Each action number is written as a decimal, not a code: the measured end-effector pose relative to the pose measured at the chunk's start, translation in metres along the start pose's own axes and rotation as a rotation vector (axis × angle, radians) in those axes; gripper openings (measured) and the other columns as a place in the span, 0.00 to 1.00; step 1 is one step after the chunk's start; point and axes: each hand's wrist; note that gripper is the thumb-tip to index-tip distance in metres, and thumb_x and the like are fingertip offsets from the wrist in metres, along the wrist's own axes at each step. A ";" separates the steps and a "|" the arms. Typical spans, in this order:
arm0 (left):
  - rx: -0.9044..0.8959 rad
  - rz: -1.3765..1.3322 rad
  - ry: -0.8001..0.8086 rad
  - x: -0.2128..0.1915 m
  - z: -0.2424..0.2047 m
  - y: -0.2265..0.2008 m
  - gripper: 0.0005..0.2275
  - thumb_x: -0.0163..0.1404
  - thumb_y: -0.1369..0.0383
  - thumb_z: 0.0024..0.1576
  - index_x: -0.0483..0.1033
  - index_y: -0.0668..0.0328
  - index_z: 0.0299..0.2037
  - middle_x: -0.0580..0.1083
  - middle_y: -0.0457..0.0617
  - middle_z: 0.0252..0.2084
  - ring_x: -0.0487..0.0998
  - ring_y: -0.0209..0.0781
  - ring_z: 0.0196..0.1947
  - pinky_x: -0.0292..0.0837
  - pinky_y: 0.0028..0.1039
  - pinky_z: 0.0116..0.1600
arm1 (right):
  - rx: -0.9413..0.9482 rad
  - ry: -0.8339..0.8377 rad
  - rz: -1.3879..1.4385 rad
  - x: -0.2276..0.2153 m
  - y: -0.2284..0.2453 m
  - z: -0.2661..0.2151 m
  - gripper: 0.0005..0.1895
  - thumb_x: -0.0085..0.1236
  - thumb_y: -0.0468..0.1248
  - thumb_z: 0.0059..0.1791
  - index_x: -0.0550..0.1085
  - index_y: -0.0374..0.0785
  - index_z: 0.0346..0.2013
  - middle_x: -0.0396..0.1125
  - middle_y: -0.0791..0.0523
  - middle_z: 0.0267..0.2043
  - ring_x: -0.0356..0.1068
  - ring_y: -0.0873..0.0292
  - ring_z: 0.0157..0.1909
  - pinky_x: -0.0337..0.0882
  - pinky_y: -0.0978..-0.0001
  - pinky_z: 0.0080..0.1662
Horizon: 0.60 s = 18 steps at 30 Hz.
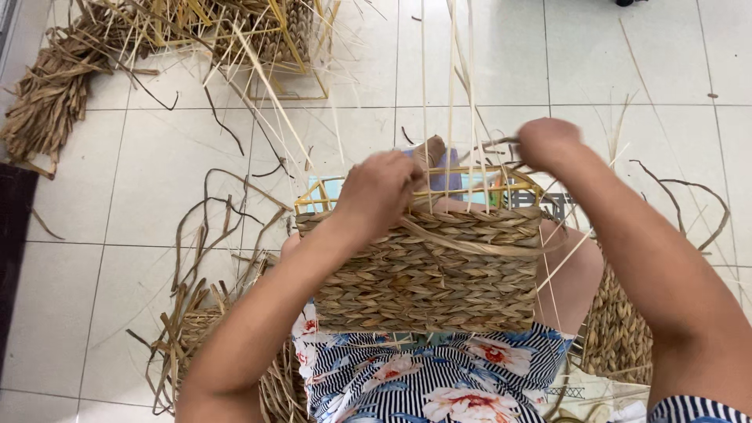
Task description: The person weaves a basket by wrapping dried plant fibers around a metal frame and threading them through the woven structure by hand.
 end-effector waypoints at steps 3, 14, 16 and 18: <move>-0.003 0.160 0.128 0.026 0.021 0.029 0.03 0.54 0.72 0.57 0.80 0.58 0.37 0.79 0.54 0.40 0.78 0.57 0.45 0.74 0.42 0.51 | 0.093 -0.036 0.063 0.019 -0.047 0.003 0.12 0.55 0.45 0.53 0.82 0.46 0.44 0.77 0.50 0.42 0.77 0.47 0.42 0.76 0.54 0.45; -0.154 -0.246 0.825 0.056 0.050 0.046 0.20 0.62 0.56 0.59 0.77 0.73 0.38 0.74 0.58 0.34 0.75 0.49 0.37 0.73 0.40 0.44 | 0.206 -0.573 0.613 0.004 -0.088 -0.092 0.25 0.64 0.51 0.55 0.73 0.33 0.53 0.69 0.49 0.41 0.70 0.54 0.38 0.72 0.58 0.38; -0.204 -0.281 0.809 0.055 0.049 0.038 0.19 0.64 0.57 0.54 0.75 0.66 0.43 0.74 0.53 0.35 0.75 0.45 0.38 0.73 0.37 0.44 | -0.216 -1.230 0.611 0.008 -0.084 -0.123 0.13 0.65 0.35 0.59 0.72 0.28 0.51 0.67 0.44 0.52 0.69 0.53 0.49 0.71 0.63 0.52; -0.248 -0.315 0.794 0.051 0.048 0.031 0.22 0.67 0.58 0.50 0.73 0.59 0.49 0.75 0.47 0.36 0.76 0.40 0.39 0.72 0.34 0.44 | -0.216 -1.156 0.656 0.019 -0.064 -0.146 0.10 0.63 0.36 0.59 0.73 0.32 0.49 0.69 0.48 0.51 0.70 0.55 0.47 0.71 0.66 0.49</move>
Point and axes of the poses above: each hand's wrist, its own z-axis towards the middle knuckle, its own x-axis out of the palm, y = z × x
